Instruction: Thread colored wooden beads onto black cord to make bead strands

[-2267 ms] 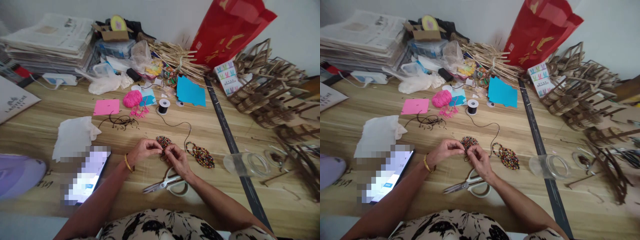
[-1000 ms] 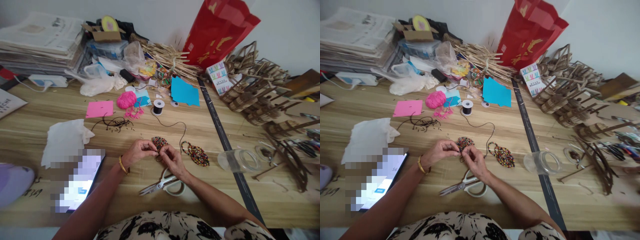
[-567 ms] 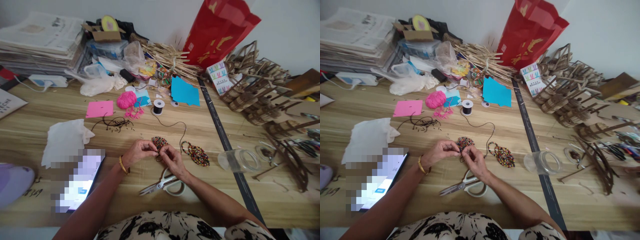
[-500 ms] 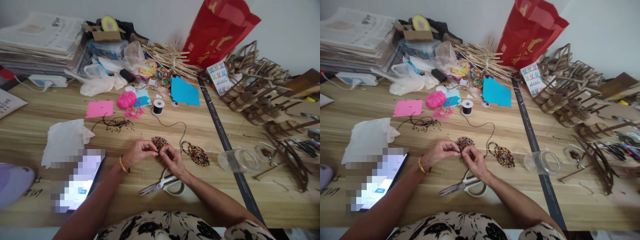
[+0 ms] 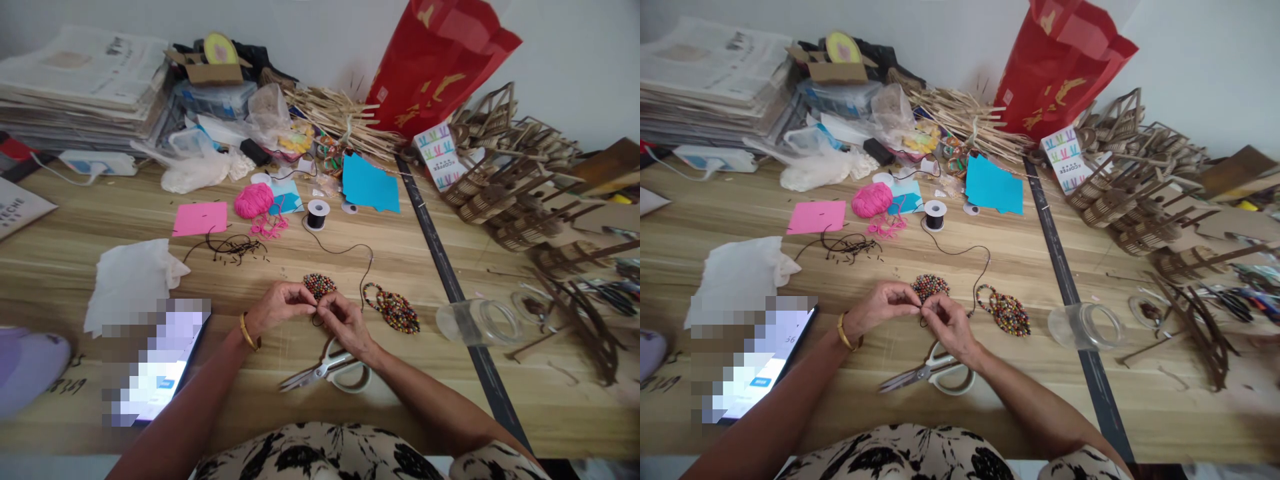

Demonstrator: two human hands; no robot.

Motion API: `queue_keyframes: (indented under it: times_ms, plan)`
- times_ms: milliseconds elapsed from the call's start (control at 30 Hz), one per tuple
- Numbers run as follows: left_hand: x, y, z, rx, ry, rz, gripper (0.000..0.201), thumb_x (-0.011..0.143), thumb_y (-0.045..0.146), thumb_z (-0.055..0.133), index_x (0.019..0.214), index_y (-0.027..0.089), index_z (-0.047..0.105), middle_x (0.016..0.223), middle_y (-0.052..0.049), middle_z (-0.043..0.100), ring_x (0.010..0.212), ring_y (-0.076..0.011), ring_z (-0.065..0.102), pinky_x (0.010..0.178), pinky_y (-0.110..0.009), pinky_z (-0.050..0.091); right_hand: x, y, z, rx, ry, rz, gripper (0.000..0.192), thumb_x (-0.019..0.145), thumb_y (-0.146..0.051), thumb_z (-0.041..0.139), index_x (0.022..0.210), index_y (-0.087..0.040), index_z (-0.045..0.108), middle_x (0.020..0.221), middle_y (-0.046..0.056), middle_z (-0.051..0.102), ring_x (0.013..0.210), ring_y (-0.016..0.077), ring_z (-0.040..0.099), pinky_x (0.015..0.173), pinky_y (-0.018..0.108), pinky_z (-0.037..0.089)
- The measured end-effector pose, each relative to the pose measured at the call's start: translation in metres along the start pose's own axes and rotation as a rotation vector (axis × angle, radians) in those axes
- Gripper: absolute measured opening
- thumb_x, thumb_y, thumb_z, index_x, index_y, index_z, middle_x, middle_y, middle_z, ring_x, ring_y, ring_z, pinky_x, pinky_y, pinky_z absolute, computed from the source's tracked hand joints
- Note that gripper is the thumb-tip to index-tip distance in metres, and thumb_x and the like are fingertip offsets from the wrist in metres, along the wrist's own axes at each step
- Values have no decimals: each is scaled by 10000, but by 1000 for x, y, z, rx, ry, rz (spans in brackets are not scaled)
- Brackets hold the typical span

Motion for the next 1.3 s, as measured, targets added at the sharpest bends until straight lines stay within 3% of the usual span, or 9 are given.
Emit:
queue_keyframes:
  times_ms: [633,867,1100,1300]
  plan:
    - [0,-1,-1,-2,-26,-9,156,631,219,707,688,92,638,652,-20,637,617,-109,560,611,-218,423,0,0,2,132,-36,-21,197,785,-337,629,847,-176,532,669,-13,537,578,96,506,549,220,409]
    - [-2,3,-3,79,-17,17,131,690,230,658,716,101,658,702,-24,645,666,-120,563,653,-228,428,0,-1,2,79,-62,-72,142,824,-300,577,852,-166,540,676,-3,526,591,101,492,560,226,401]
    - [-2,4,-5,83,6,49,145,695,254,661,705,110,650,683,-12,636,651,-115,548,632,-218,421,2,-12,0,-120,-73,-206,157,824,-284,557,726,-162,541,735,27,522,712,138,489,666,271,399]
    - [-2,4,-3,83,10,52,155,694,260,665,701,106,647,676,-17,630,647,-117,546,624,-220,420,-1,-2,1,118,-63,-93,143,797,-259,612,886,-174,537,699,-8,518,592,93,469,540,211,379]
Point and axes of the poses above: each hand's wrist, its own x-axis towards the middle knuckle, its own z-axis out of the palm, y = z × x, the point moved 3 cm from there along x, towards the middle knuckle
